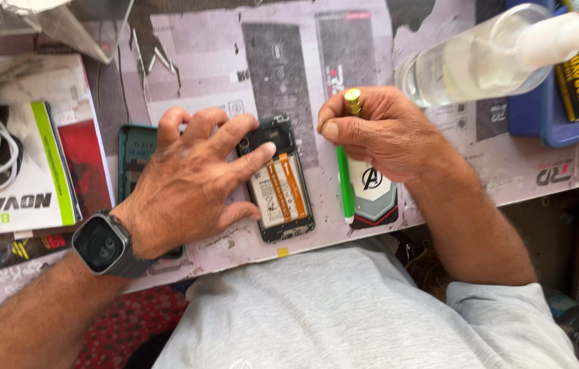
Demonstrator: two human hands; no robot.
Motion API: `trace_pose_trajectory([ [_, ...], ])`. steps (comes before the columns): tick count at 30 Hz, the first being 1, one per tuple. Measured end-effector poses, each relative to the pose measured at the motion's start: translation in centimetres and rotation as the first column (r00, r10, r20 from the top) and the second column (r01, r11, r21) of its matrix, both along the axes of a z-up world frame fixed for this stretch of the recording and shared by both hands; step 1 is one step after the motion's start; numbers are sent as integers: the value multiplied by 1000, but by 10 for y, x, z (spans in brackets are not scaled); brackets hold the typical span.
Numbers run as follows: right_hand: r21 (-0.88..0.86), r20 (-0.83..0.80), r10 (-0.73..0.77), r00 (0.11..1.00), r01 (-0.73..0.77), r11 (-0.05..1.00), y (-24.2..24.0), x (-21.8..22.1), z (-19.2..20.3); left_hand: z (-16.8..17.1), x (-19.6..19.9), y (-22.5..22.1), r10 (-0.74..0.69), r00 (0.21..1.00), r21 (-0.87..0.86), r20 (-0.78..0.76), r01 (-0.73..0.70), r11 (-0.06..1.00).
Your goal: The person disassembles a smartphone, removes the back cover, and uses a green precision screwdriver to unscrew and remove the camera module. They then use a blue plastic spudger to pry and disconnect components before placing the camera module aside.
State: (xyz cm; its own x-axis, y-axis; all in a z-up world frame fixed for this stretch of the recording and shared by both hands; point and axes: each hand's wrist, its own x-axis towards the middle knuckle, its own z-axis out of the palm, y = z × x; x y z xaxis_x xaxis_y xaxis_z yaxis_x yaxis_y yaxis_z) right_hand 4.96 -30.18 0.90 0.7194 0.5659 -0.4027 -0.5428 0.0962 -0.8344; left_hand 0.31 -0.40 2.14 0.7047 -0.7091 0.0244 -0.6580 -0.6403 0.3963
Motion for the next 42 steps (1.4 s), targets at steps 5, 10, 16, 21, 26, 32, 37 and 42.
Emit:
trace_pose_trajectory([
  [5,181,-236,11,972,33,983,-2,3,-5,1,1,-1,-1,1000,8,-3,1,1000],
  [10,145,-235,-96,967,132,981,0,4,-4,0,1,-1,1,1000,-8,-31,-1,1000],
  [16,131,-214,-168,962,199,971,3,5,-1,0,3,-1,0,998,-2,-62,0,1000],
  [21,168,-242,-193,951,237,957,3,5,-3,-1,2,-1,-4,998,-7,-58,4,1000],
  [26,316,-276,-352,894,431,846,5,6,-5,0,4,-2,-8,999,3,-53,8,1000],
  [32,229,-143,-313,939,339,913,14,-5,-3,0,4,-3,1,998,-1,-60,-1,1000],
  [37,8,38,-128,991,128,992,16,-31,-2,2,4,-3,13,998,-41,-62,-16,999],
  [42,-253,366,54,929,43,967,23,-42,1,1,5,-3,9,998,-43,-69,-12,999],
])
